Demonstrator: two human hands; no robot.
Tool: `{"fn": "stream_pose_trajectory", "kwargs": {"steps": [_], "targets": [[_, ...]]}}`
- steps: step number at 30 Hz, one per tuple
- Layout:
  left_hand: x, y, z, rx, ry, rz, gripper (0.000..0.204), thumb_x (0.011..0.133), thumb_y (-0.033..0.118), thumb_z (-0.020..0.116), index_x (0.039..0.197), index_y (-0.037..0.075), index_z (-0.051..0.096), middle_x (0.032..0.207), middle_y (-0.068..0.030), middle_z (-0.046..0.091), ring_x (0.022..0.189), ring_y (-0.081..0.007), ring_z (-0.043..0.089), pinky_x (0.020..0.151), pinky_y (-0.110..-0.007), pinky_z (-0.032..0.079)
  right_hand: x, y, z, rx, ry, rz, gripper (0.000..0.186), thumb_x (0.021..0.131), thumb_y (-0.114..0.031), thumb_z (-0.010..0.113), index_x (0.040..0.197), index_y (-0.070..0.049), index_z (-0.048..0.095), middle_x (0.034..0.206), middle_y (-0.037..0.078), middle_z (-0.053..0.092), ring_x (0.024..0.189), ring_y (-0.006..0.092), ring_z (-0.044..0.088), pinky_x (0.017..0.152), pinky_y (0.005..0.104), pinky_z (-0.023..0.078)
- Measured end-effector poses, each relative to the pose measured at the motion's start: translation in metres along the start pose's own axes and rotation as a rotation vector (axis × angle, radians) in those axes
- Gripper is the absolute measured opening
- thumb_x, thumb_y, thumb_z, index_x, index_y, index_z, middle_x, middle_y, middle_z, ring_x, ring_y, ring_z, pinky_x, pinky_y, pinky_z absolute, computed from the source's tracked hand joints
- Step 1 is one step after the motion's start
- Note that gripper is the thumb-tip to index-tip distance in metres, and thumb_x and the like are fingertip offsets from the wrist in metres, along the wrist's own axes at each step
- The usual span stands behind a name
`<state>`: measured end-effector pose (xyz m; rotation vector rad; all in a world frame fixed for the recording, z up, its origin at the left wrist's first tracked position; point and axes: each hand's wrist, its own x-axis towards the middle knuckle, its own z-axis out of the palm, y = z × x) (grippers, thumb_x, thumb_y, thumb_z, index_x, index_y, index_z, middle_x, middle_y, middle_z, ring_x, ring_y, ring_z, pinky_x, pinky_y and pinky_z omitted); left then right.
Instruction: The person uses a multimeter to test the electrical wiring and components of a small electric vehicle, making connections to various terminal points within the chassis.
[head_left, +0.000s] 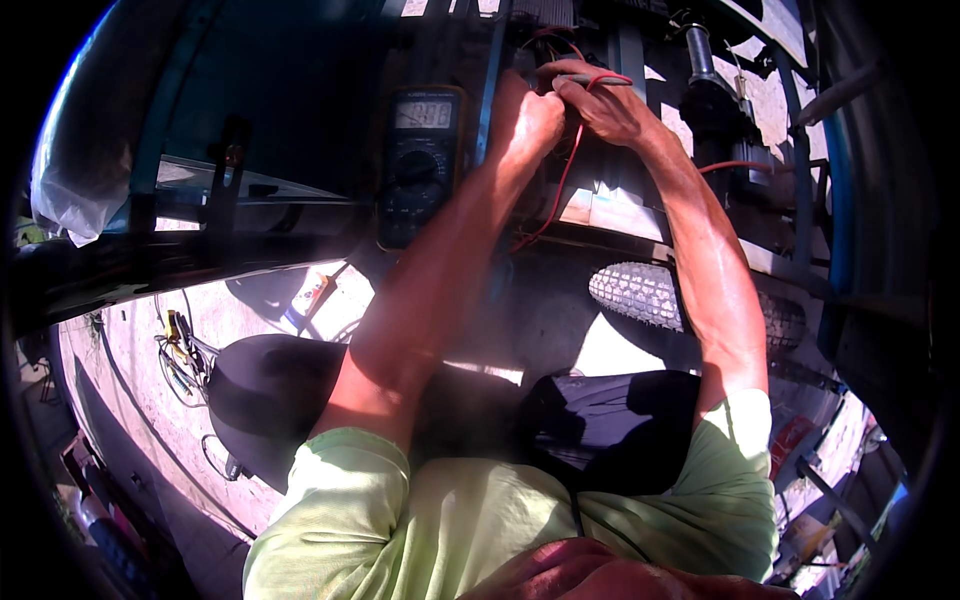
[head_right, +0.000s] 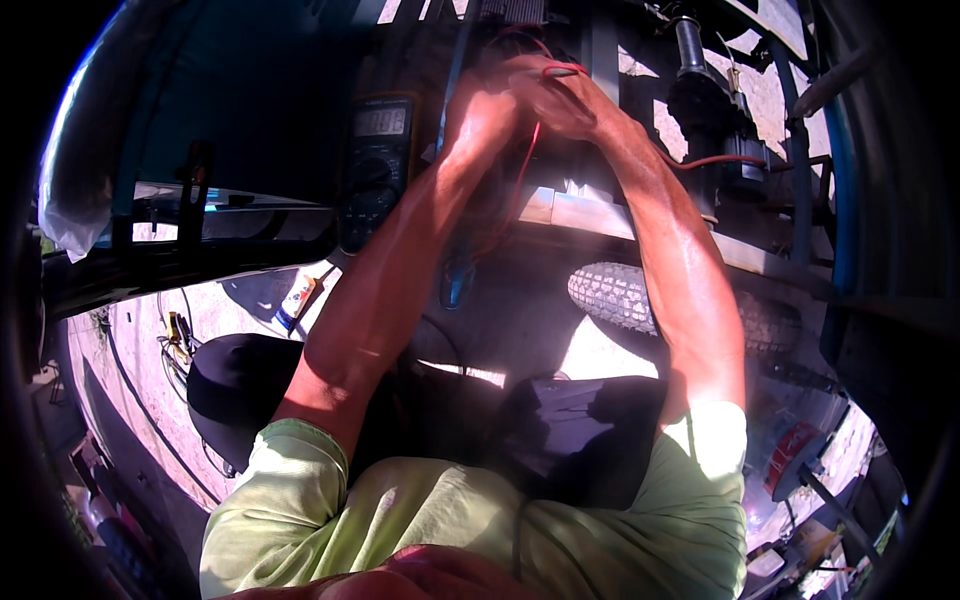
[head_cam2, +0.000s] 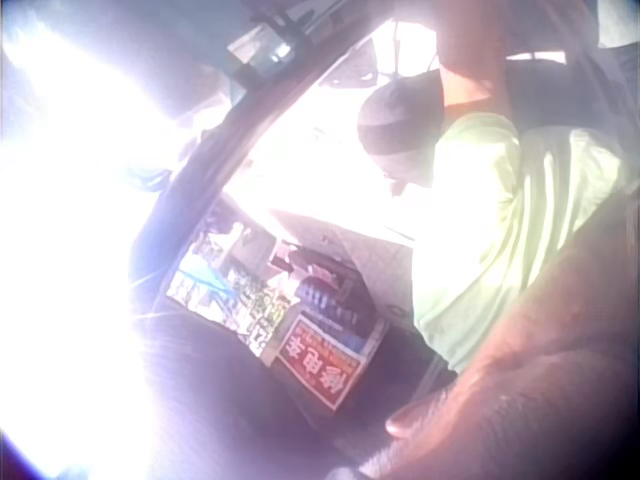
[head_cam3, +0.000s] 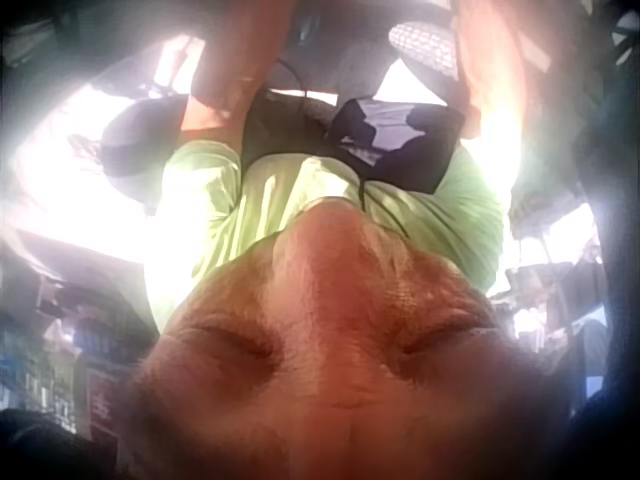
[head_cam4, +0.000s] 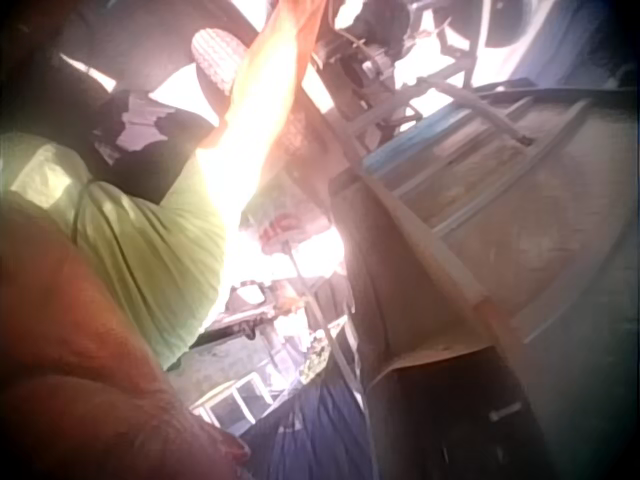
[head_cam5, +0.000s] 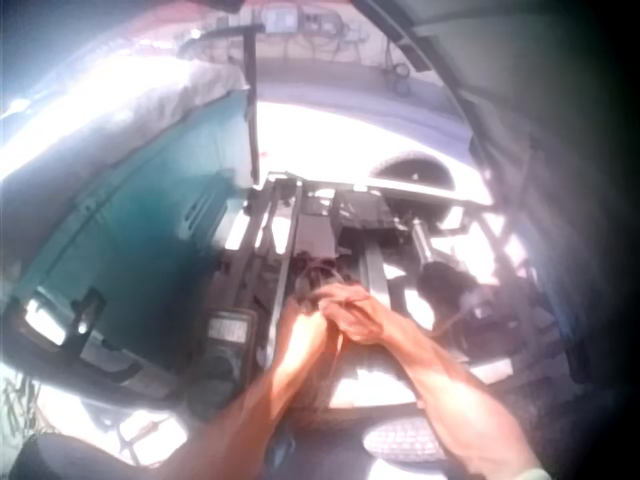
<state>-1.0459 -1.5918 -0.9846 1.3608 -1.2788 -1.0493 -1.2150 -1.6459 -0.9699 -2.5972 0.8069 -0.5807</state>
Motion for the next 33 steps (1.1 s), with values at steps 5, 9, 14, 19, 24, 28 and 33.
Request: {"fn": "stream_pose_trajectory", "kwargs": {"steps": [5,9,14,19,24,28,33], "targets": [[-0.027,0.023,-0.009,0.027,-0.001,0.005,0.034,0.084,0.005,0.059,0.115,-0.005,0.069,0.103,-0.0187,0.074,0.098,-0.0260,0.072,0.083,-0.036,0.056,0.007,-0.023,-0.004,0.078,0.037,0.112,0.042,0.107,-0.022,0.047,0.146,-0.005,0.053,0.131,0.017,0.065,0.119,0.0284,0.065,0.103,0.0374,0.049],[-0.041,0.000,-0.010,0.033,-0.019,0.033,0.039,0.083,0.004,0.060,0.121,-0.006,0.065,0.111,-0.0232,0.071,0.104,-0.0289,0.070,0.088,-0.038,0.055,0.013,-0.049,-0.018,0.015,0.028,0.094,0.038,0.094,-0.008,0.053,0.130,-0.003,0.063,0.143,0.017,0.058,0.127,0.0320,0.061,0.105,0.0399,0.051],[-0.069,0.015,-0.024,0.333,-0.016,0.057,0.047,0.088,0.009,0.063,0.132,-0.004,0.056,0.121,-0.0271,0.068,0.112,-0.0378,0.068,0.094,-0.044,0.054,0.012,-0.043,-0.014,0.059,0.059,0.085,0.045,0.107,-0.024,0.047,0.150,-0.011,0.052,0.133,0.016,0.064,0.120,0.0264,0.063,0.105,0.0365,0.048],[-0.098,0.042,-0.037,0.472,-0.144,0.183,0.033,0.091,0.015,0.064,0.122,0.005,0.062,0.101,-0.0238,0.071,0.096,-0.0432,0.069,0.083,-0.050,0.055,0.008,-0.047,-0.016,0.105,0.030,0.185,0.045,0.107,-0.026,0.048,0.151,-0.012,0.052,0.136,0.016,0.063,0.123,0.0268,0.062,0.106,0.0373,0.048],[-0.094,0.046,-0.046,0.431,-0.186,0.154,0.023,0.090,0.010,0.063,0.110,0.001,0.070,0.098,-0.0219,0.073,0.095,-0.0386,0.071,0.083,-0.045,0.056,0.013,-0.048,-0.014,0.201,0.005,0.342,0.042,0.103,-0.022,0.043,0.139,-0.006,0.059,0.153,0.015,0.052,0.129,0.0339,0.061,0.109,0.0372,0.049],[-0.054,0.036,-0.061,0.222,-0.141,0.045,0.036,0.090,0.007,0.056,0.123,0.000,0.070,0.104,-0.0156,0.076,0.095,-0.0254,0.073,0.086,-0.037,0.056,0.015,-0.051,-0.016,0.123,0.022,0.251,0.042,0.103,-0.022,0.047,0.141,-0.007,0.058,0.147,0.017,0.056,0.127,0.0324,0.061,0.108,0.0379,0.049],[-0.032,0.086,-0.095,0.016,-0.319,-0.101,0.053,0.079,0.003,0.062,0.131,-0.001,0.065,0.120,-0.0133,0.072,0.096,-0.0214,0.068,0.085,-0.032,0.055,0.013,-0.052,-0.016,0.090,0.012,0.222,0.048,0.108,-0.029,0.049,0.151,-0.008,0.049,0.134,0.017,0.065,0.122,0.0268,0.065,0.105,0.0365,0.050]]}}
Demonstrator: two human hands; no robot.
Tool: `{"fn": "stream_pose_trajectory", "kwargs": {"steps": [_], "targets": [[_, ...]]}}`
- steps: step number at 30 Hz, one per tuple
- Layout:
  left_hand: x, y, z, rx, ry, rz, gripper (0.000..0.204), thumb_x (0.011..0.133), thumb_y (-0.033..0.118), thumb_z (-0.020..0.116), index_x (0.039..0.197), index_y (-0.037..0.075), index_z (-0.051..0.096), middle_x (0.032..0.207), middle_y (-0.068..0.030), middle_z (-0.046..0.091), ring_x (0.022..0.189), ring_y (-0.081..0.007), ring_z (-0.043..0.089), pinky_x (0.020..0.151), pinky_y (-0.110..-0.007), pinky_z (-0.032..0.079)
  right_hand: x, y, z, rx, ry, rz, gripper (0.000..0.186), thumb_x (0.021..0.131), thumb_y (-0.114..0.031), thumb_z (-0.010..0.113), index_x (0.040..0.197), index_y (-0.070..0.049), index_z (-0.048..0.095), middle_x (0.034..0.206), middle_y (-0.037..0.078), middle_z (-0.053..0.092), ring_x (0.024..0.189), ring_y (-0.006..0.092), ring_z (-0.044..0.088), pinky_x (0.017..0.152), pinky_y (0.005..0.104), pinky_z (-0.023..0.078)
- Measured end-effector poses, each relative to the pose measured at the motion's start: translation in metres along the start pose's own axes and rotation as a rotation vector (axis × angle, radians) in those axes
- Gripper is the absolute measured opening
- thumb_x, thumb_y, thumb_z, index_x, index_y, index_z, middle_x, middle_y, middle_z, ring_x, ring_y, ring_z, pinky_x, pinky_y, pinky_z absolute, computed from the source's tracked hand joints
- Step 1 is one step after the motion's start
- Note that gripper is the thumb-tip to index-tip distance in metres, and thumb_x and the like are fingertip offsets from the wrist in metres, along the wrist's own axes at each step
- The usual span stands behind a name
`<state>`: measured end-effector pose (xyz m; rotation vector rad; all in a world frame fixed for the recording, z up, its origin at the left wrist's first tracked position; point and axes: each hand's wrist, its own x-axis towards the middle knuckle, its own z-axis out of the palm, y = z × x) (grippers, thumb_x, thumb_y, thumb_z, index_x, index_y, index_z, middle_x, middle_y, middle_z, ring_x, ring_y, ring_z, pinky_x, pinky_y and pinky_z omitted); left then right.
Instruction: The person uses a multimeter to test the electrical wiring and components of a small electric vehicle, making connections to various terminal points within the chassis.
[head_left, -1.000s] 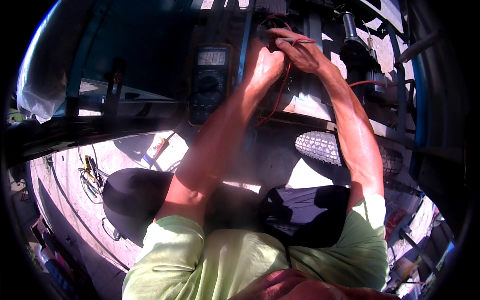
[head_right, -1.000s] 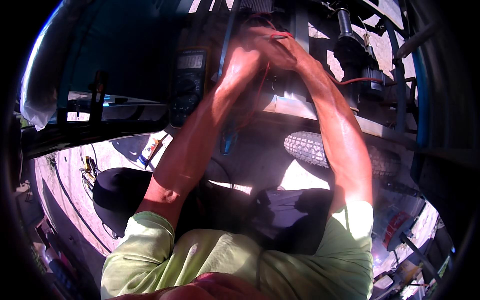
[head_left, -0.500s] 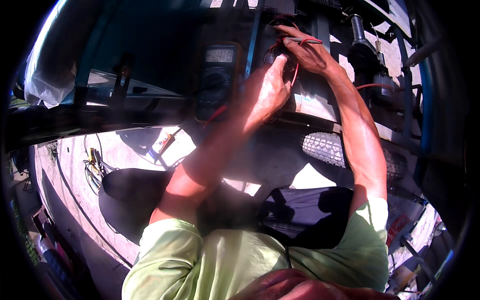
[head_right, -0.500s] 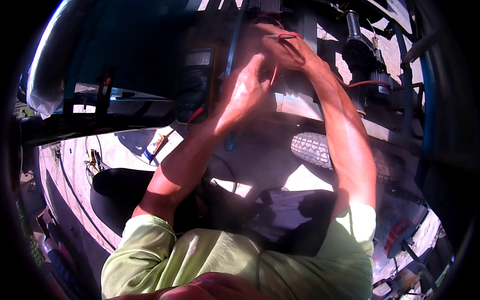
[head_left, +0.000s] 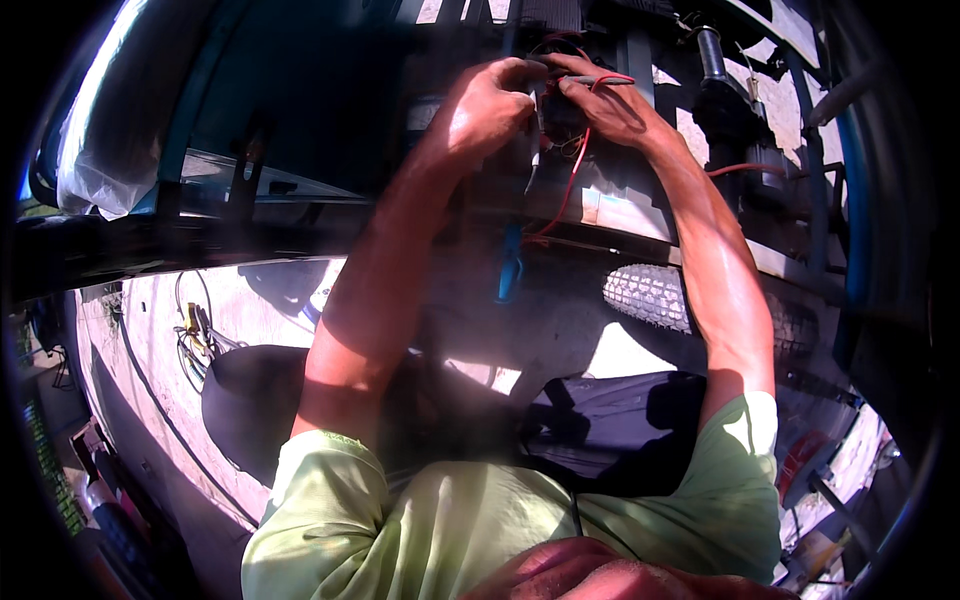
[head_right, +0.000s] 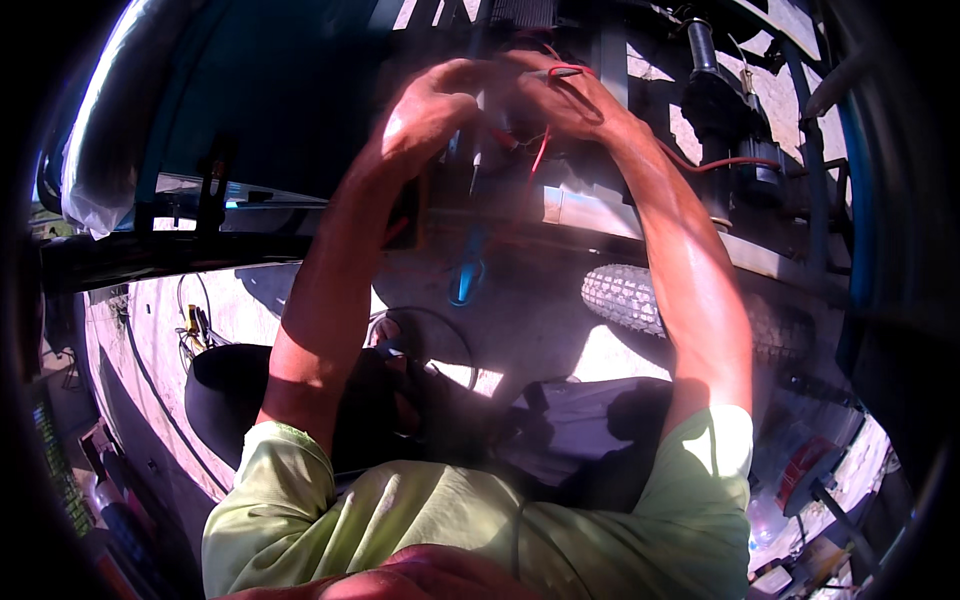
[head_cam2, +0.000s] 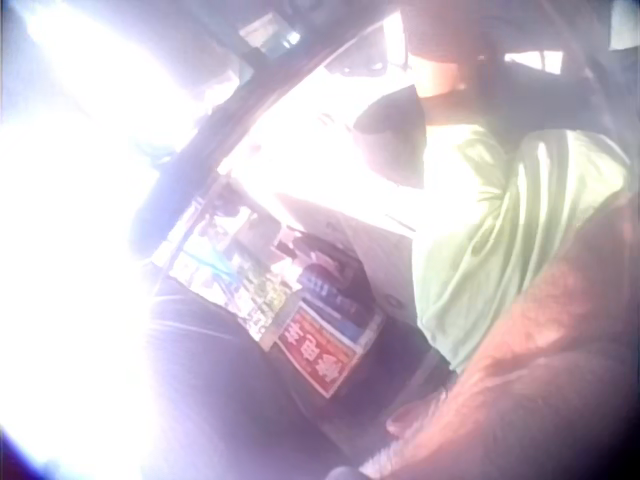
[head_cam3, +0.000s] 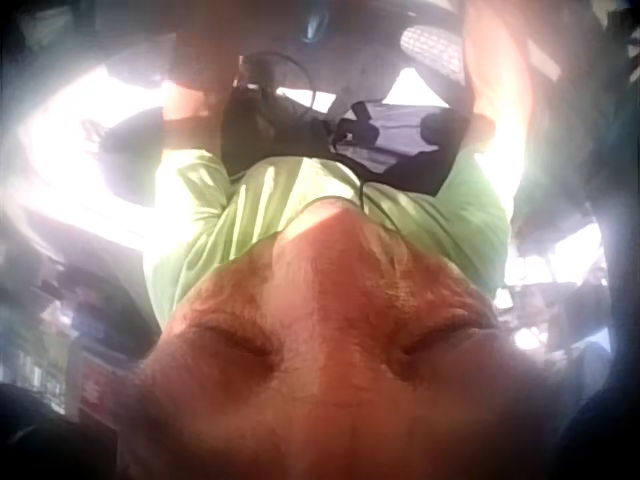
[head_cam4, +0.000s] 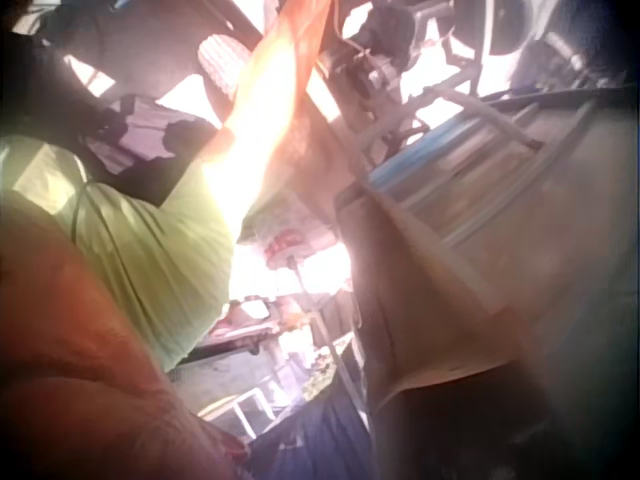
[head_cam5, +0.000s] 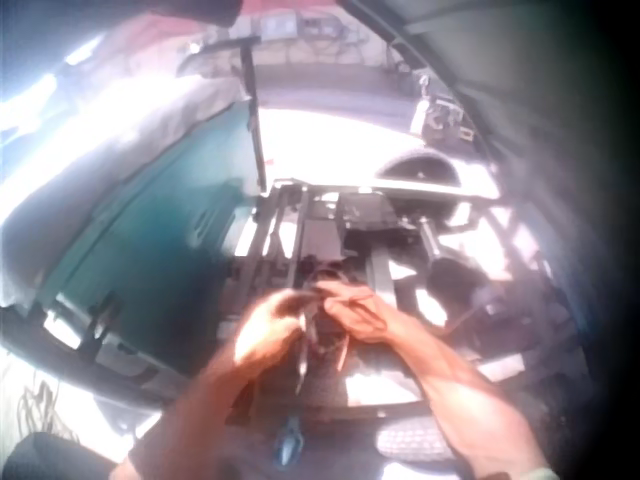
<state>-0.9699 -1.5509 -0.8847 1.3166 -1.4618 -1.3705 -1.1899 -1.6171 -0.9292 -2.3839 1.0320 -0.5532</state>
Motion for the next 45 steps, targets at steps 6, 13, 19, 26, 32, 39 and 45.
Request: {"fn": "stream_pose_trajectory", "kwargs": {"steps": [6,13,19,26,32,39,45], "targets": [[0.030,-0.005,-0.018,0.322,-0.012,0.247,0.063,0.082,0.005,0.073,0.143,0.004,0.057,0.133,-0.0176,0.066,0.121,-0.0295,0.065,0.104,-0.035,0.052,-0.004,0.007,0.001,0.069,-0.006,0.033,0.042,0.107,-0.023,0.045,0.145,-0.007,0.055,0.141,0.018,0.060,0.123,0.0322,0.063,0.104,0.0376,0.050],[0.051,-0.014,-0.034,0.530,-0.143,0.397,0.047,0.085,0.020,0.081,0.127,0.006,0.064,0.115,-0.0179,0.071,0.106,-0.0288,0.071,0.092,-0.038,0.055,0.001,-0.008,-0.007,-0.291,-0.052,-0.174,0.029,0.101,-0.008,0.049,0.128,-0.002,0.061,0.152,0.017,0.050,0.131,0.0367,0.057,0.109,0.0405,0.048],[0.060,-0.013,-0.023,0.811,-0.132,0.620,0.040,0.087,0.025,0.079,0.123,0.012,0.069,0.107,-0.0155,0.074,0.100,-0.0345,0.072,0.085,-0.041,0.057,0.000,0.017,0.002,-0.098,-0.024,-0.073,0.035,0.105,-0.014,0.048,0.136,-0.003,0.058,0.149,0.017,0.053,0.129,0.0348,0.058,0.108,0.0390,0.049],[0.053,-0.005,-0.036,1.133,-0.141,0.638,0.026,0.096,0.025,0.070,0.120,0.014,0.071,0.107,-0.0166,0.071,0.099,-0.0342,0.071,0.084,-0.042,0.058,-0.002,-0.010,-0.005,-0.066,-0.002,-0.007,0.043,0.106,-0.024,0.049,0.144,-0.004,0.054,0.143,0.016,0.059,0.125,0.0315,0.062,0.105,0.0361,0.049],[0.049,-0.010,-0.024,1.149,0.035,0.680,0.025,0.099,0.024,0.062,0.118,0.010,0.071,0.108,-0.0180,0.070,0.100,-0.0370,0.070,0.086,-0.042,0.057,0.000,0.014,0.000,-0.180,-0.018,-0.126,0.038,0.107,-0.017,0.047,0.141,-0.003,0.055,0.143,0.017,0.058,0.124,0.0355,0.062,0.104,0.0375,0.051],[0.074,-0.037,-0.052,0.391,-0.017,0.408,0.036,0.101,0.027,0.069,0.131,0.009,0.069,0.116,-0.0114,0.074,0.109,-0.0216,0.070,0.090,-0.036,0.058,0.003,0.019,0.000,-0.265,-0.002,-0.219,0.041,0.105,-0.018,0.048,0.144,-0.006,0.054,0.141,0.017,0.058,0.120,0.0344,0.063,0.102,0.0369,0.051],[0.088,-0.039,-0.053,0.470,-0.206,0.389,0.040,0.098,0.035,0.070,0.127,0.008,0.070,0.119,-0.0125,0.071,0.109,-0.0249,0.069,0.096,-0.037,0.054,0.002,-0.002,0.000,-0.082,-0.021,0.001,0.045,0.106,-0.025,0.046,0.146,-0.007,0.052,0.144,0.017,0.057,0.122,0.0322,0.063,0.103,0.0370,0.051]]}}
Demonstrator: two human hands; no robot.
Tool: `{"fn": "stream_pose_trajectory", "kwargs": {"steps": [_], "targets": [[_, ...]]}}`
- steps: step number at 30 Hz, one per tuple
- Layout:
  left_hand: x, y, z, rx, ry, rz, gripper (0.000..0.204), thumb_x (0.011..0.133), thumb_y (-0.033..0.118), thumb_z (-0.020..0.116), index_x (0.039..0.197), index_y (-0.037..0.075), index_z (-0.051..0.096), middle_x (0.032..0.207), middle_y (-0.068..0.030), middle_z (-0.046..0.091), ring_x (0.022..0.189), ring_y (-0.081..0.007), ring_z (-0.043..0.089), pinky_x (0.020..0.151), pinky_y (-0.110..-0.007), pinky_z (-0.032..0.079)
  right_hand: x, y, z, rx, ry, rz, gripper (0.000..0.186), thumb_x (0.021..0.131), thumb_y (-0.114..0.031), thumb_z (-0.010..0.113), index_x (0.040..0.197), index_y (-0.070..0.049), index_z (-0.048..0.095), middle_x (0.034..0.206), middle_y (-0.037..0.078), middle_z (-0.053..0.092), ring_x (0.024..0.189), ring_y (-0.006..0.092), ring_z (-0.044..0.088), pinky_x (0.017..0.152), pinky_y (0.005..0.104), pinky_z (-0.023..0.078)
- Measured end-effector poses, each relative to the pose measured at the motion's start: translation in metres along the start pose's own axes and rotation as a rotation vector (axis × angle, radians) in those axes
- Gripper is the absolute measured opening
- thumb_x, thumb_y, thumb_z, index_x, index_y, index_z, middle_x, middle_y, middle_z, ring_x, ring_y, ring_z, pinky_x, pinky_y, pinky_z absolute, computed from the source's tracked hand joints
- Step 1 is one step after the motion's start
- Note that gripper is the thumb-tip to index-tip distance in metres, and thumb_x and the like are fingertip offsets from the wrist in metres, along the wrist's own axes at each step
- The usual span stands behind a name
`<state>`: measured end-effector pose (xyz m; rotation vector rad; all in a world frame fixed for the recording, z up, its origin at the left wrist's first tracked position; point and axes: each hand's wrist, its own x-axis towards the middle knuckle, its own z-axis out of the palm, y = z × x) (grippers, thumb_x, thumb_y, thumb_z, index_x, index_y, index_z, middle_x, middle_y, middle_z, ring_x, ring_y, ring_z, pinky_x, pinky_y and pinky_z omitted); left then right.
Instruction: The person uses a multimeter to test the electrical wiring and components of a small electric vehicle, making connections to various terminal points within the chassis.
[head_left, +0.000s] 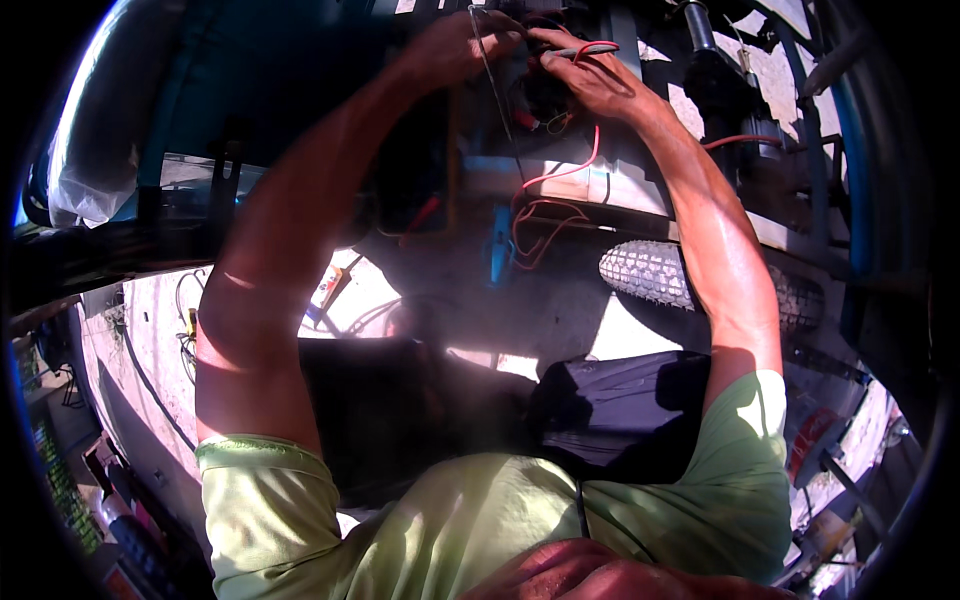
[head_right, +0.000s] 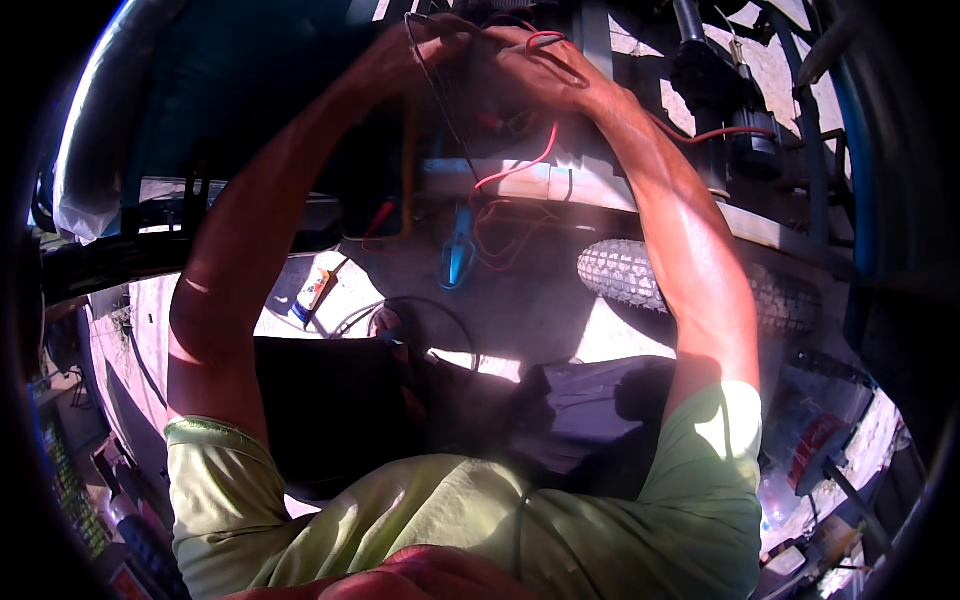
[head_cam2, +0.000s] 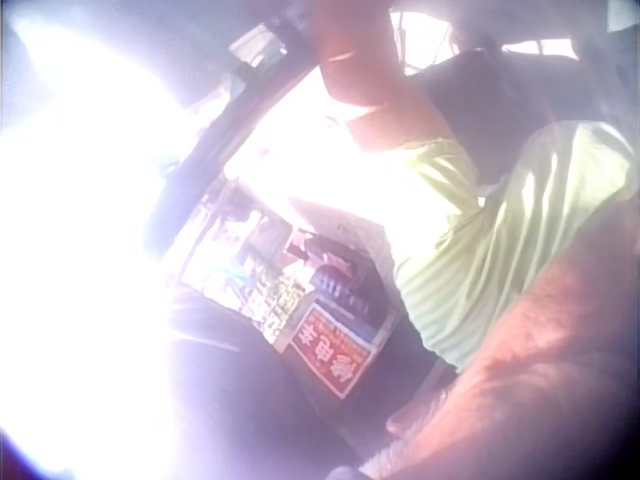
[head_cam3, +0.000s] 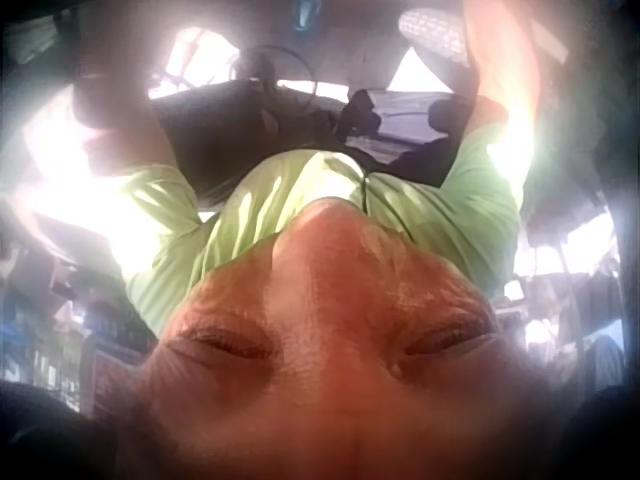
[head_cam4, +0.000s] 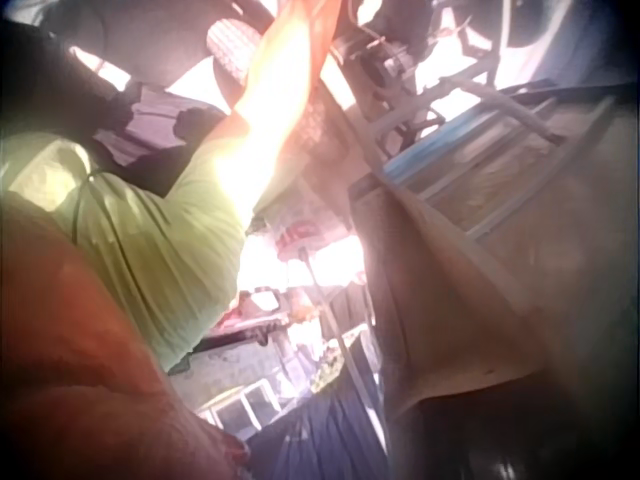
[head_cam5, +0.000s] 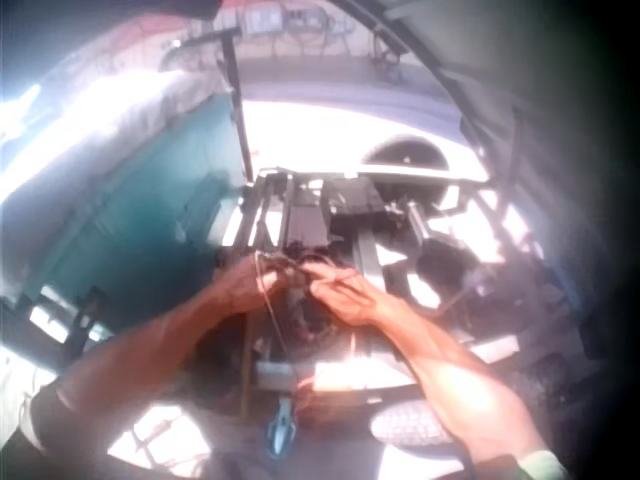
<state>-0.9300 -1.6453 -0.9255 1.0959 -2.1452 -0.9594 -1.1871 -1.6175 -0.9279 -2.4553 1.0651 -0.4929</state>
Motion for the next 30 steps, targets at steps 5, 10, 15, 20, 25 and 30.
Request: {"fn": "stream_pose_trajectory", "kwargs": {"steps": [5,10,15,20,25,30], "targets": [[0.014,0.045,0.003,-0.017,-0.080,-0.120,0.029,0.094,0.026,0.064,0.099,-0.001,0.071,0.093,-0.0149,0.068,0.087,-0.0263,0.068,0.076,-0.038,0.054,-0.004,0.013,-0.002,-0.383,-0.017,-0.179,0.030,0.101,-0.010,0.048,0.126,-0.005,0.064,0.156,0.018,0.046,0.127,0.0380,0.059,0.105,0.0392,0.051],[0.021,0.031,-0.003,0.128,-0.103,0.191,0.024,0.088,0.023,0.067,0.090,0.000,0.073,0.097,-0.0165,0.069,0.088,-0.0291,0.068,0.076,-0.038,0.054,-0.002,0.026,0.006,-0.357,0.028,-0.186,0.032,0.102,-0.010,0.048,0.130,-0.004,0.062,0.156,0.017,0.046,0.129,0.0377,0.058,0.107,0.0381,0.049],[0.030,0.000,-0.003,0.448,-0.082,0.658,0.017,0.088,0.017,0.067,0.087,0.001,0.073,0.096,-0.0170,0.069,0.086,-0.0304,0.069,0.077,-0.037,0.057,0.013,0.031,0.009,-0.261,0.075,-0.391,0.023,0.092,-0.011,0.047,0.092,0.005,0.064,0.120,0.024,0.059,0.100,0.0365,0.063,0.083,0.0428,0.054],[0.021,0.013,-0.002,0.134,-0.114,0.241,0.018,0.088,0.016,0.066,0.095,0.000,0.072,0.098,-0.0161,0.073,0.090,-0.0284,0.072,0.081,-0.036,0.058,0.012,0.033,0.009,-0.377,0.015,-0.382,0.015,0.090,-0.005,0.047,0.090,0.002,0.060,0.111,0.020,0.061,0.101,0.0343,0.062,0.088,0.0420,0.053],[0.019,0.038,0.001,0.097,-0.097,0.027,0.024,0.087,0.017,0.065,0.101,-0.002,0.071,0.101,-0.0165,0.076,0.095,-0.0269,0.072,0.084,-0.037,0.057,0.010,0.075,0.030,0.103,-0.110,-0.201,0.008,0.088,-0.003,0.050,0.088,-0.001,0.058,0.092,0.013,0.059,0.100,0.0289,0.063,0.099,0.0393,0.051],[0.010,0.034,-0.005,0.008,-0.087,-0.071,0.028,0.087,0.018,0.064,0.107,-0.001,0.071,0.105,-0.0172,0.076,0.099,-0.0273,0.072,0.088,-0.038,0.057,0.003,0.015,0.012,-0.282,0.108,-0.169,0.028,0.093,-0.007,0.056,0.116,-0.002,0.071,0.151,0.016,0.053,0.132,0.0356,0.057,0.107,0.0383,0.053]]}}
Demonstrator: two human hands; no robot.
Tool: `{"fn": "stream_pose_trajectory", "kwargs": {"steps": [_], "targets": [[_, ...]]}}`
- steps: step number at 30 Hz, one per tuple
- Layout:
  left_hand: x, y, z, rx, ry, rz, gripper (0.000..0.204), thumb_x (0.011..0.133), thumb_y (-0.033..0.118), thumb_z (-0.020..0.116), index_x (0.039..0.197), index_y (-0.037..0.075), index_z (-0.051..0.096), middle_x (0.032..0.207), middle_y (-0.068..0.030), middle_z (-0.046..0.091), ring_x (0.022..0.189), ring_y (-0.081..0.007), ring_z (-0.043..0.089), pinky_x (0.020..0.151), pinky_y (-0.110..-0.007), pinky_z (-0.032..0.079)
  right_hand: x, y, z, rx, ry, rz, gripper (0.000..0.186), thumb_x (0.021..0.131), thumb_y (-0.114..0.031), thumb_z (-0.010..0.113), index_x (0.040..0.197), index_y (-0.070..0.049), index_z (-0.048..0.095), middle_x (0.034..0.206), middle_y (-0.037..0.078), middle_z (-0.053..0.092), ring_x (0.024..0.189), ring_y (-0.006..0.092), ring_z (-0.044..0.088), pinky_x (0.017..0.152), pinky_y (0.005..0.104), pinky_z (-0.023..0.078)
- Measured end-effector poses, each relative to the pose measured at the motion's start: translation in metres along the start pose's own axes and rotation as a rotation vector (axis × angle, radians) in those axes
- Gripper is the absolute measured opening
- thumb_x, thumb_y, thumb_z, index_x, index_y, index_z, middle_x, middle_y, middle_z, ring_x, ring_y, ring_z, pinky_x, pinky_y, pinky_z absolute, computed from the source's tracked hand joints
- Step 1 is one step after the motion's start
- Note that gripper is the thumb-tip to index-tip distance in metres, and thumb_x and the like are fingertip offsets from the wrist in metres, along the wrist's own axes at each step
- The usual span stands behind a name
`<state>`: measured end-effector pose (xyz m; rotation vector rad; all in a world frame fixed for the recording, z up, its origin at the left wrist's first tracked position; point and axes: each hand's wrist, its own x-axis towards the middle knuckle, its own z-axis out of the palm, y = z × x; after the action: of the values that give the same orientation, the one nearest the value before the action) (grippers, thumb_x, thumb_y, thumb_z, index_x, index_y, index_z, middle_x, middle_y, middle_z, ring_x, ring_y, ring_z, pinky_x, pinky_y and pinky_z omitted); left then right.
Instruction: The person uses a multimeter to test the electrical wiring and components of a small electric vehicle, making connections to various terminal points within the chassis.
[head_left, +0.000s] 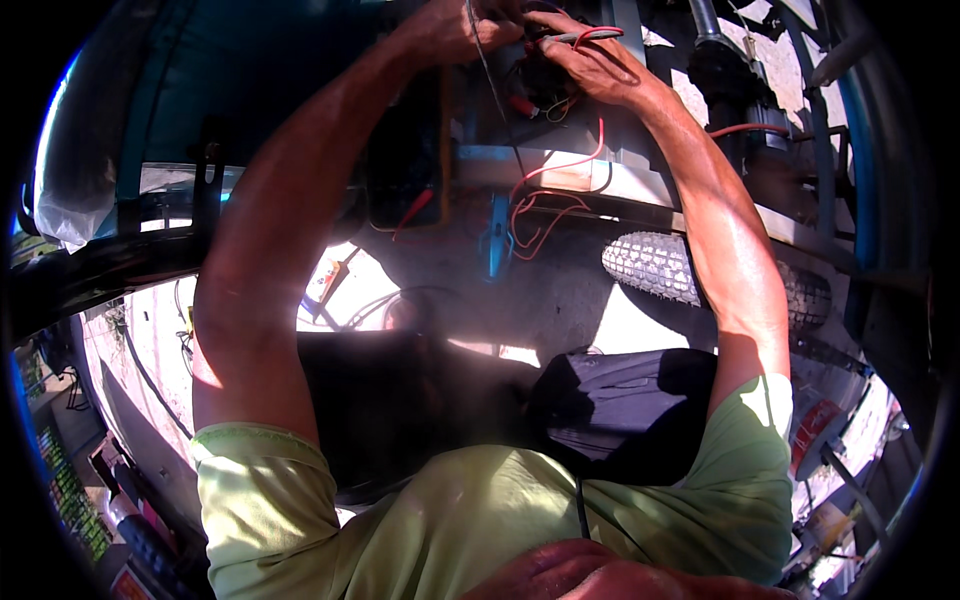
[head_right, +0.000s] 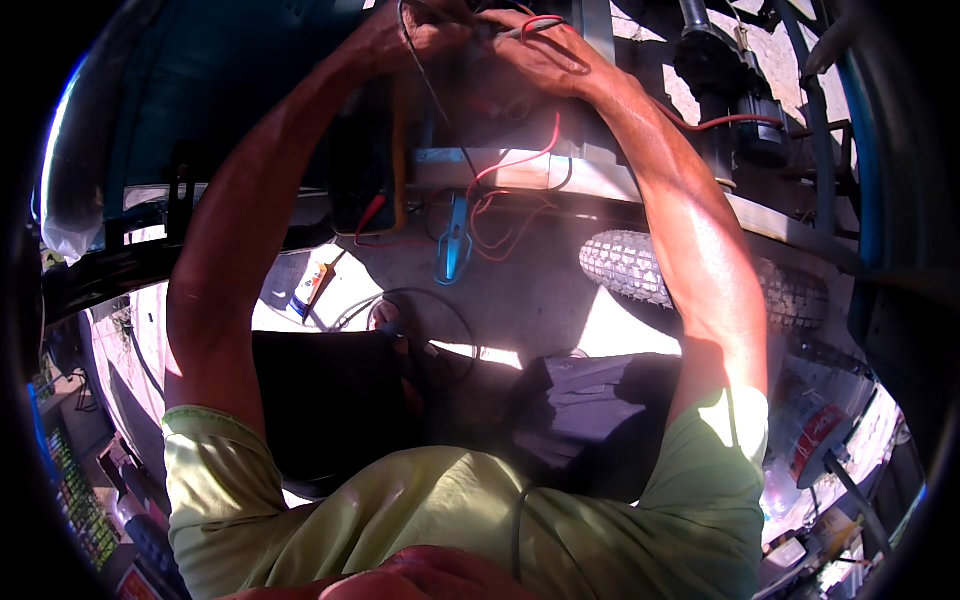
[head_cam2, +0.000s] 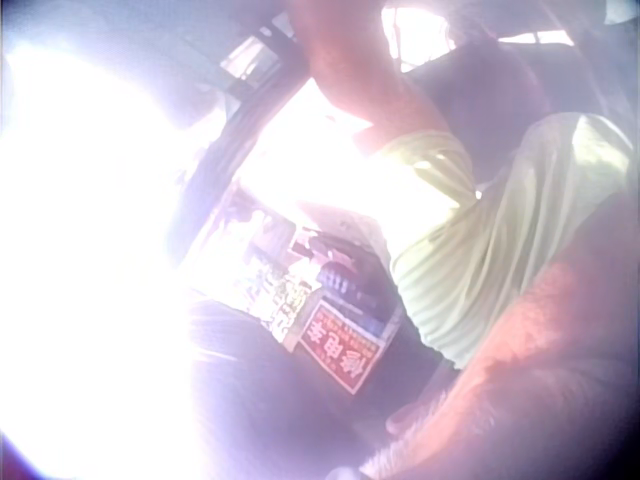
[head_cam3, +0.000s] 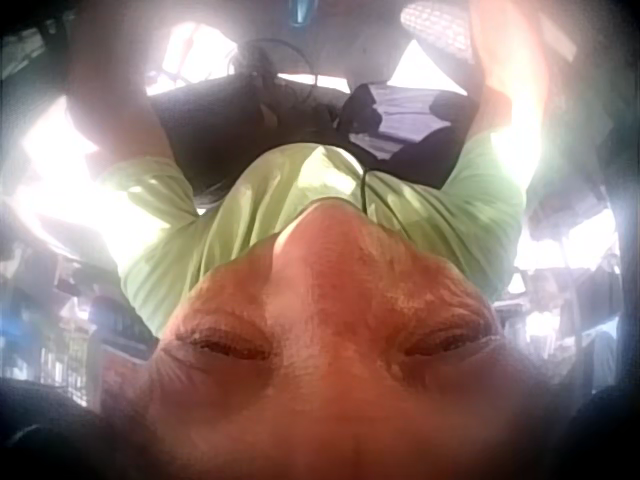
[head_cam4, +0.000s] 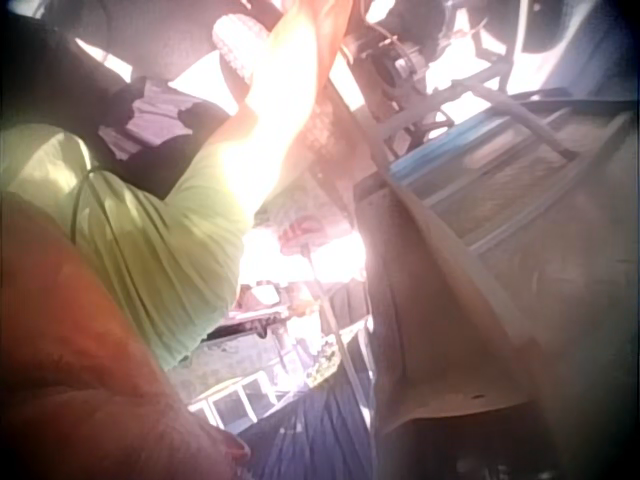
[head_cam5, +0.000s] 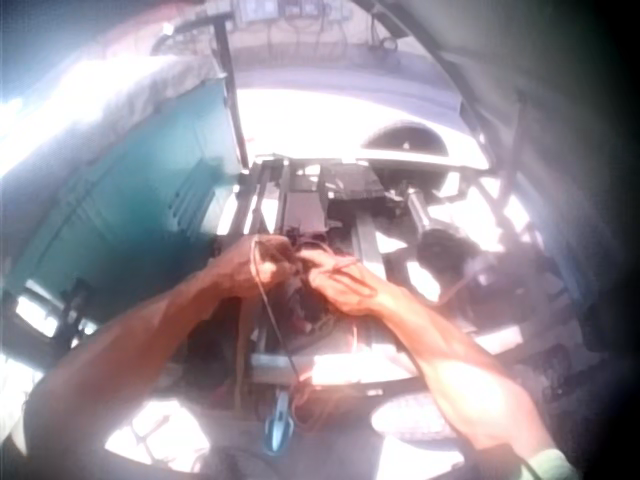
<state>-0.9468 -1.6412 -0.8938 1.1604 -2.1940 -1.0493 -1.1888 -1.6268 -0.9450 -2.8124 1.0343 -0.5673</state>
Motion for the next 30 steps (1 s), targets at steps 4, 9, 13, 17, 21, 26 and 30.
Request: {"fn": "stream_pose_trajectory", "kwargs": {"steps": [4,9,13,17,21,26,30], "targets": [[0.005,0.006,0.003,-0.005,-0.026,-0.010,0.030,0.088,0.018,0.064,0.110,-0.002,0.070,0.107,-0.0175,0.076,0.101,-0.0272,0.071,0.089,-0.039,0.057,-0.008,0.012,0.004,0.083,0.022,0.015,0.040,0.102,-0.024,0.051,0.138,-0.006,0.057,0.147,0.016,0.055,0.128,0.0324,0.060,0.107,0.0355,0.050],[0.004,0.000,0.002,-0.024,-0.027,-0.011,0.031,0.087,0.018,0.064,0.110,-0.002,0.070,0.107,-0.0177,0.076,0.100,-0.0269,0.072,0.089,-0.038,0.057,-0.004,-0.004,-0.003,0.094,-0.017,0.081,0.027,0.097,-0.007,0.054,0.119,-0.002,0.068,0.152,0.012,0.053,0.132,0.0341,0.058,0.107,0.0372,0.053],[0.005,-0.005,0.000,0.008,-0.049,0.029,0.030,0.088,0.020,0.067,0.109,-0.002,0.070,0.107,-0.0178,0.076,0.099,-0.0259,0.072,0.088,-0.037,0.057,-0.002,0.006,0.002,0.075,-0.033,-0.009,0.023,0.094,-0.005,0.054,0.113,-0.002,0.065,0.140,0.014,0.053,0.124,0.0338,0.059,0.106,0.0390,0.052],[0.012,-0.005,-0.004,0.083,-0.075,0.113,0.028,0.090,0.022,0.070,0.106,-0.001,0.071,0.100,-0.0161,0.075,0.094,-0.0253,0.071,0.083,-0.038,0.056,0.000,0.040,0.023,-0.247,-0.068,-0.351,0.008,0.087,0.001,0.049,0.090,-0.001,0.057,0.081,0.007,0.053,0.098,0.0220,0.061,0.110,0.0418,0.046],[0.010,0.000,-0.009,0.099,-0.094,0.170,0.026,0.090,0.023,0.071,0.103,0.001,0.072,0.097,-0.0144,0.074,0.089,-0.0250,0.070,0.078,-0.037,0.055,-0.001,0.038,0.021,0.112,-0.122,-0.166,0.010,0.085,0.000,0.050,0.090,-0.001,0.058,0.086,0.009,0.056,0.102,0.0256,0.061,0.112,0.0403,0.045],[0.007,0.001,-0.013,0.169,-0.072,0.172,0.026,0.090,0.024,0.072,0.103,0.002,0.072,0.098,-0.0154,0.074,0.091,-0.0274,0.071,0.080,-0.039,0.056,0.003,0.045,0.027,-0.192,-0.080,-0.332,0.015,0.088,0.001,0.048,0.097,0.001,0.061,0.092,0.011,0.057,0.102,0.0261,0.061,0.104,0.0413,0.050],[0.020,-0.002,0.002,0.179,-0.082,0.213,0.025,0.090,0.024,0.071,0.103,0.002,0.073,0.100,-0.0166,0.074,0.093,-0.0295,0.072,0.081,-0.040,0.057,-0.013,0.043,0.017,-0.208,0.051,-0.299,0.019,0.091,0.000,0.047,0.103,0.003,0.061,0.106,0.016,0.062,0.105,0.0303,0.062,0.096,0.0431,0.053]]}}
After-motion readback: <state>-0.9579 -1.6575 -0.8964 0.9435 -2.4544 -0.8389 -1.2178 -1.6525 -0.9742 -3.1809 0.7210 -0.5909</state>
